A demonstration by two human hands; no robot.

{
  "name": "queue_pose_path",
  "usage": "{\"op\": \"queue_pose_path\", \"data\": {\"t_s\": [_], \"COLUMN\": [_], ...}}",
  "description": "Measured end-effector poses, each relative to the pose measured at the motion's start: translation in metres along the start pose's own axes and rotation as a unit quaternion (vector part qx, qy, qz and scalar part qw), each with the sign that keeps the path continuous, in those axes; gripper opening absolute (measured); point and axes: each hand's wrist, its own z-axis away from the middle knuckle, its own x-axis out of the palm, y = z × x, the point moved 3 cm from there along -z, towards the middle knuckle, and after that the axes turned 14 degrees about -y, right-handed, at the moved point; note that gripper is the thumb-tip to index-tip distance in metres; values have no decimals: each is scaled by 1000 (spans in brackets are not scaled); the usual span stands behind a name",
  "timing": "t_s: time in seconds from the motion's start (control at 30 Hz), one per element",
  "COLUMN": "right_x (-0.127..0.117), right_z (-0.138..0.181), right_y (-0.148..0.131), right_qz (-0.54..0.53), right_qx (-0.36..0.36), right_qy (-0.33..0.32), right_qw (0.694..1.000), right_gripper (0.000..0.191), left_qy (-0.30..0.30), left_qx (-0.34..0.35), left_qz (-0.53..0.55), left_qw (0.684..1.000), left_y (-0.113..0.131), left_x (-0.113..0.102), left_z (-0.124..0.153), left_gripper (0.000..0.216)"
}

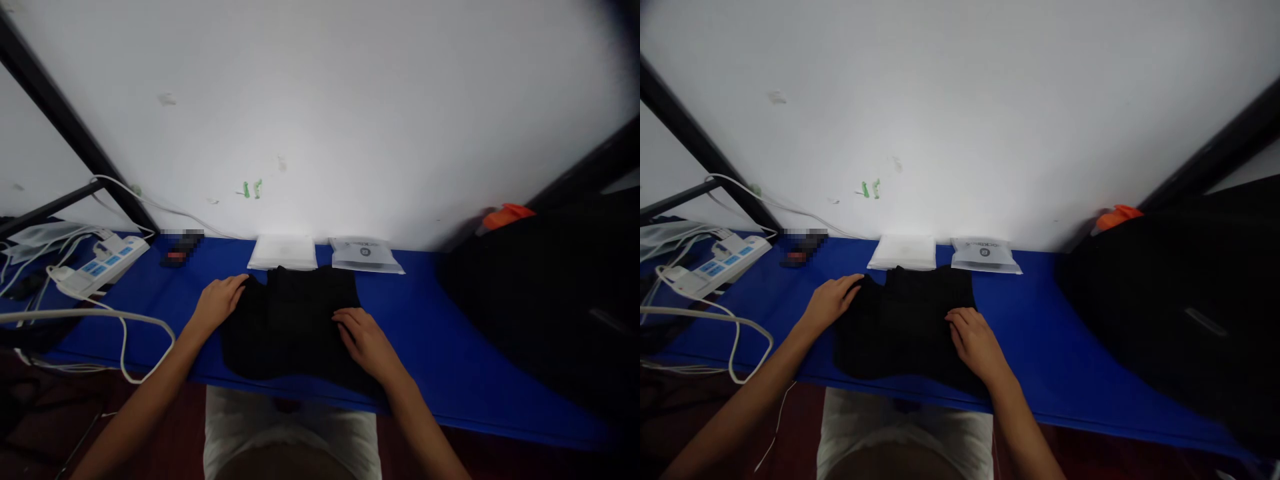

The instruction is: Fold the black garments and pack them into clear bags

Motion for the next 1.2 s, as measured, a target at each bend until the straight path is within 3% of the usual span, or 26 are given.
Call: {"op": "queue_pose_path", "data": {"t_s": [0.17, 0.43, 0.57, 0.67, 0.83, 0.9, 0.97, 1.07, 1.2], "right_x": [0, -2, -1, 0, -2, -2, -2, -2, -1], "right_z": [0, 0, 0, 0, 0, 1, 1, 1, 1], "right_y": [1, 0, 2, 2, 1, 1, 1, 1, 1], "right_qz": [-10, -11, -6, -9, -15, -17, -18, -20, -21], "right_qx": [-2, -5, -4, -3, 0, 0, -2, -4, 0], "right_qy": [3, 14, 15, 11, 11, 13, 14, 11, 10], "right_qw": [1000, 1000, 1000, 1000, 1000, 1000, 1000, 1000, 1000], "right_gripper": [20, 21, 20, 20, 20, 21, 20, 20, 19], "left_qy": [-40, -10, -66, -53, 19, 7, -40, -115, -78], "left_qx": [23, 76, 66, 64, 120, 153, 170, 150, 57], "left_qz": [48, 102, 74, 56, 76, 106, 129, 161, 213], "left_qw": [998, 992, 993, 995, 990, 982, 976, 969, 972], "left_y": [-3, 2, 1, 3, 22, 32, 37, 34, 12], "left_x": [2, -12, -5, -8, -31, -37, -37, -28, -13], "left_z": [-10, -1, -7, -10, 12, 27, 38, 45, 40], "left_gripper": [20, 15, 23, 21, 21, 23, 25, 25, 40]}}
